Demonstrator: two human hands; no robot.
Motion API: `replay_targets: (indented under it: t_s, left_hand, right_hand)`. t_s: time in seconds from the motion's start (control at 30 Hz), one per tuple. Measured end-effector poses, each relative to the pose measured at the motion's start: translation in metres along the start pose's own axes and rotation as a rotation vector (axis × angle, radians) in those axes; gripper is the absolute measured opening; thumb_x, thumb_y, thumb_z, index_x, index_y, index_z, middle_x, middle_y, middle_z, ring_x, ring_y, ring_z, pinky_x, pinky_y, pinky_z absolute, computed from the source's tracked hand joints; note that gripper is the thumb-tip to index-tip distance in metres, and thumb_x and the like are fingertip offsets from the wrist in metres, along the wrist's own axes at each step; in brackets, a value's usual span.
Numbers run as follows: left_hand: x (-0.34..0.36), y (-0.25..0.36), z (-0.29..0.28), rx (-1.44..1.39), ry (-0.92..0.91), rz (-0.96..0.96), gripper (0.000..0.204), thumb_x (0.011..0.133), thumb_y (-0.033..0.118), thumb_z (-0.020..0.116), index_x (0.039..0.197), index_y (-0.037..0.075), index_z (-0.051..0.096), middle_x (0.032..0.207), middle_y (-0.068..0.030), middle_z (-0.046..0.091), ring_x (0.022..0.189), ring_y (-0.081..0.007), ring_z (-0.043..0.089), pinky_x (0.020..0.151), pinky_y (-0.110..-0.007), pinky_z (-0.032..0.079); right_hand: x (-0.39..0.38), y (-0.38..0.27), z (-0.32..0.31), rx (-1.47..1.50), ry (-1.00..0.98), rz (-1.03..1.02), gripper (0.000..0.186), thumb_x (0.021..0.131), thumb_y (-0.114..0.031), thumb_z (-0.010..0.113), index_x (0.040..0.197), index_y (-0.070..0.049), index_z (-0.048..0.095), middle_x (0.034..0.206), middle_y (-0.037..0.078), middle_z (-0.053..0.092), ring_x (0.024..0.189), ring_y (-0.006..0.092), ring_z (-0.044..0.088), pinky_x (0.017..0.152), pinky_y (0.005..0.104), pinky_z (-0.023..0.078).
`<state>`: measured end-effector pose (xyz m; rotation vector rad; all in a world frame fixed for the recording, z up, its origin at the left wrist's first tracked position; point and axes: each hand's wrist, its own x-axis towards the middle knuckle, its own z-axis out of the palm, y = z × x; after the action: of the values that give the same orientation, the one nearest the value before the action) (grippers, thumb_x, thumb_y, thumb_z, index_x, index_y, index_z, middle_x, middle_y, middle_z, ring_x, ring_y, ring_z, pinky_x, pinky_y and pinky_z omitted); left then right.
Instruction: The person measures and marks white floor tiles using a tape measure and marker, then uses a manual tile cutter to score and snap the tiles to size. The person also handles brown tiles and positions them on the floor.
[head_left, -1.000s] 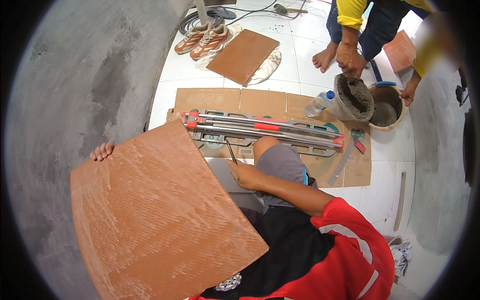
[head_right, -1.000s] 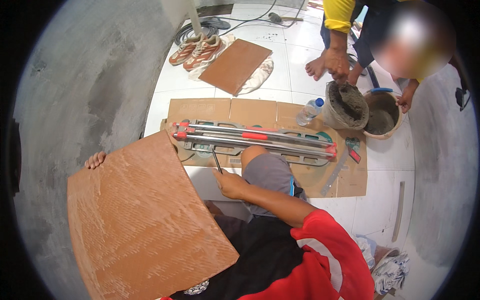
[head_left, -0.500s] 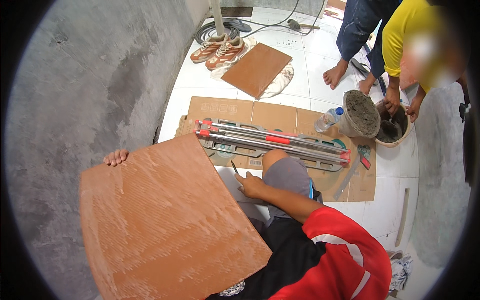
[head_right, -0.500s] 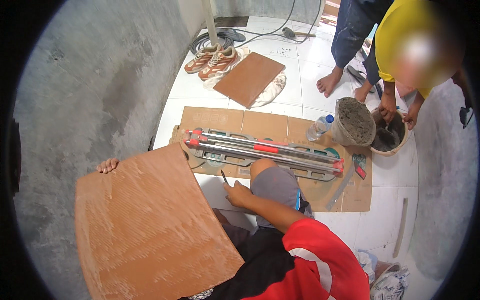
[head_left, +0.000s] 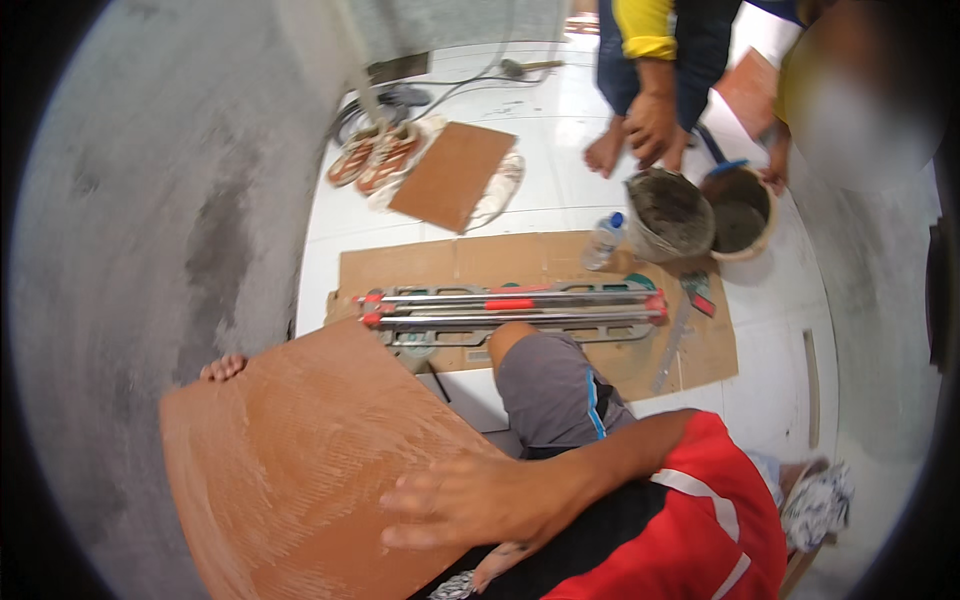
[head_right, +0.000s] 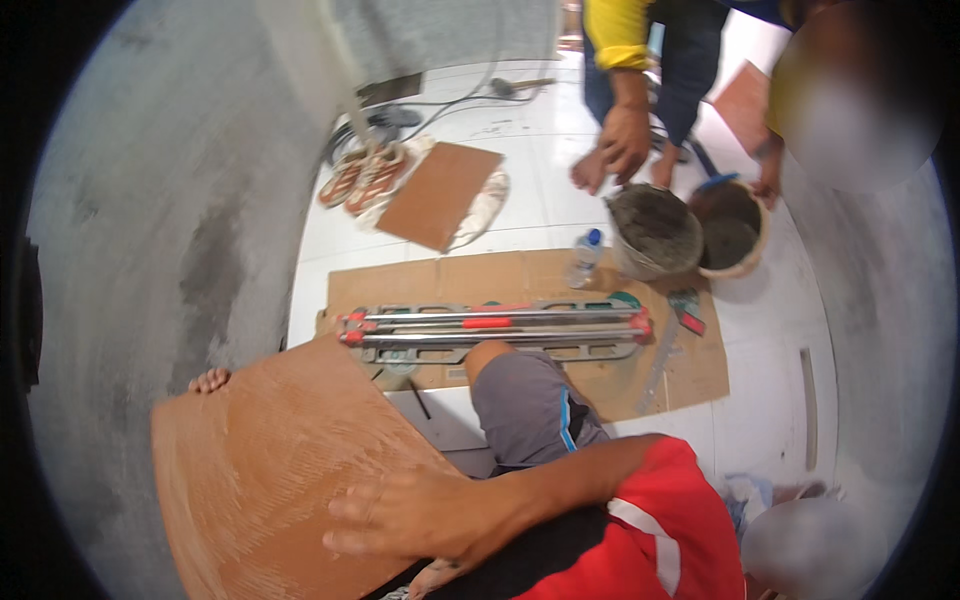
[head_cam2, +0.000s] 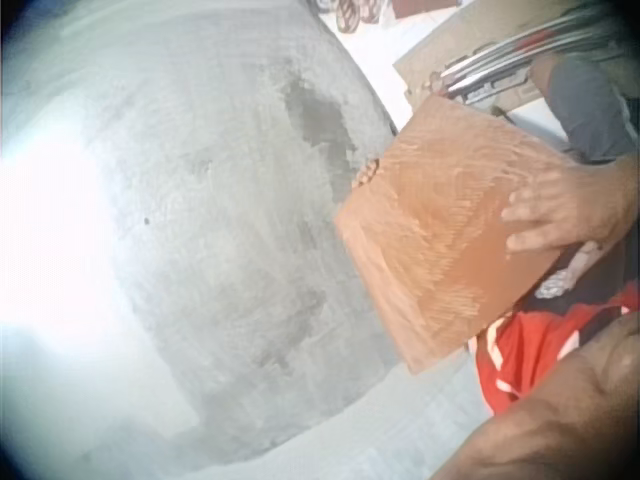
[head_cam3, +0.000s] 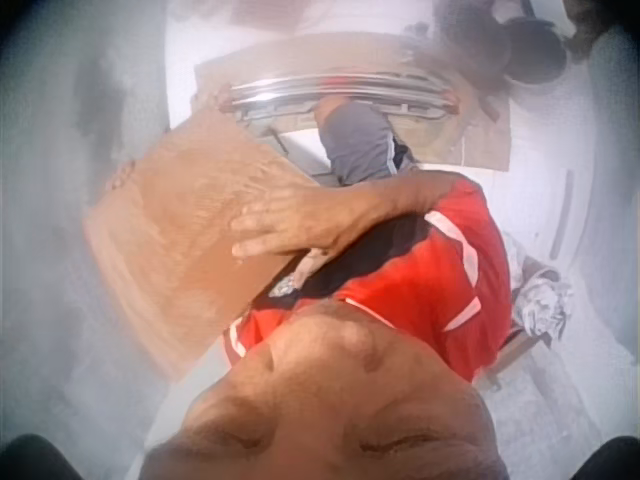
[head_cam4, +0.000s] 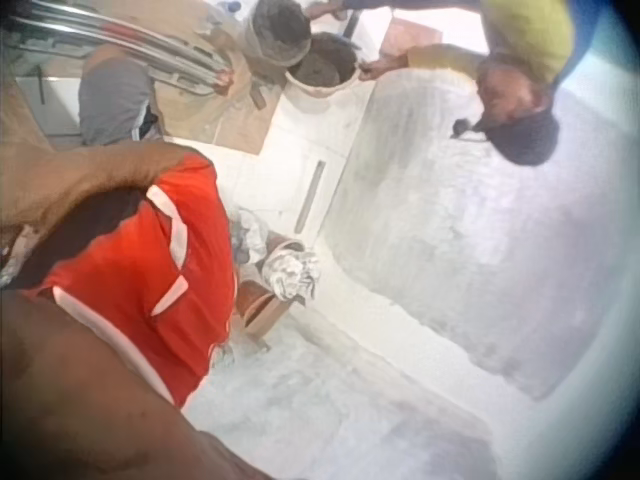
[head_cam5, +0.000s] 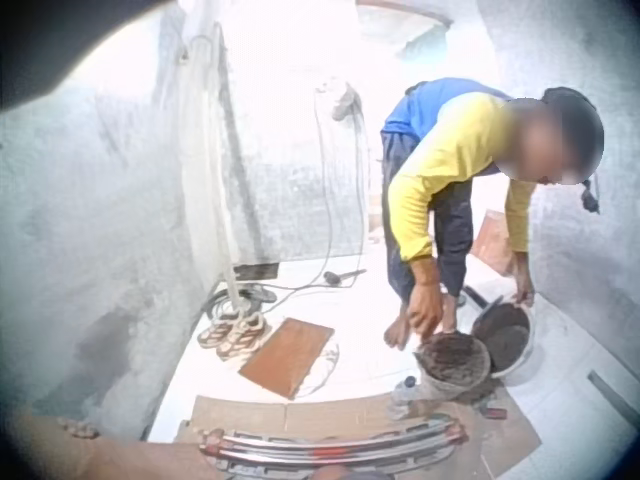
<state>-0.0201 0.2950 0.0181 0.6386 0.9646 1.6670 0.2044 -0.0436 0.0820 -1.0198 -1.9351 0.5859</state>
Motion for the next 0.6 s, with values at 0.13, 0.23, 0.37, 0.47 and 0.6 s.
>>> replay_targets:
  t_s: [0.13, 0.23, 0.37, 0.47, 0.6]
  left_hand:
    - [-0.018, -0.021, 0.039, 0.04, -0.084, -0.002, 0.043, 0.1, 0.053, 0.046, 0.097, 0.01, 0.055, 0.082, -0.009, 0.058, 0.069, -0.0246, 0.057, 0.063, -0.039, 0.05]
    - [-0.046, -0.036, 0.07, 0.07, -0.151, 0.008, 0.043, 0.099, 0.053, 0.046, 0.096, 0.011, 0.055, 0.08, -0.0086, 0.058, 0.068, -0.0242, 0.057, 0.062, -0.039, 0.049]
    - [-0.075, -0.044, 0.099, 0.095, -0.215, 0.042, 0.043, 0.099, 0.053, 0.047, 0.094, 0.011, 0.055, 0.077, -0.0081, 0.058, 0.066, -0.0237, 0.057, 0.06, -0.038, 0.049]
    - [-0.095, -0.05, 0.12, 0.094, -0.269, 0.025, 0.043, 0.099, 0.054, 0.047, 0.093, 0.011, 0.055, 0.075, -0.0077, 0.057, 0.064, -0.0233, 0.056, 0.059, -0.038, 0.049]
    - [-0.117, -0.055, 0.137, 0.059, -0.332, -0.037, 0.044, 0.099, 0.054, 0.048, 0.091, 0.012, 0.055, 0.073, -0.0072, 0.057, 0.062, -0.0228, 0.056, 0.057, -0.037, 0.048]
  right_hand:
    - [-0.004, 0.0, 0.031, -0.277, 0.079, 0.046, 0.08, 0.083, -0.031, 0.074, 0.15, -0.008, 0.037, 0.147, 0.026, 0.042, 0.134, 0.0435, 0.046, 0.102, 0.0558, 0.046]
    - [-0.022, 0.01, 0.046, -0.349, 0.271, 0.046, 0.074, 0.081, -0.024, 0.071, 0.146, -0.007, 0.041, 0.142, 0.027, 0.047, 0.128, 0.0433, 0.053, 0.095, 0.0517, 0.052]
    - [-0.033, 0.011, 0.033, -0.3, 0.383, 0.051, 0.068, 0.082, -0.014, 0.067, 0.145, -0.006, 0.044, 0.138, 0.026, 0.054, 0.119, 0.0433, 0.061, 0.089, 0.0457, 0.057]
    - [-0.044, -0.002, 0.011, -0.243, 0.409, 0.108, 0.057, 0.085, -0.005, 0.057, 0.141, -0.001, 0.048, 0.129, 0.028, 0.059, 0.115, 0.0394, 0.063, 0.089, 0.0446, 0.055]
    - [-0.06, -0.003, -0.015, -0.196, 0.575, 0.069, 0.048, 0.087, -0.013, 0.062, 0.134, -0.002, 0.056, 0.112, 0.026, 0.066, 0.101, 0.0404, 0.066, 0.081, 0.0464, 0.054]
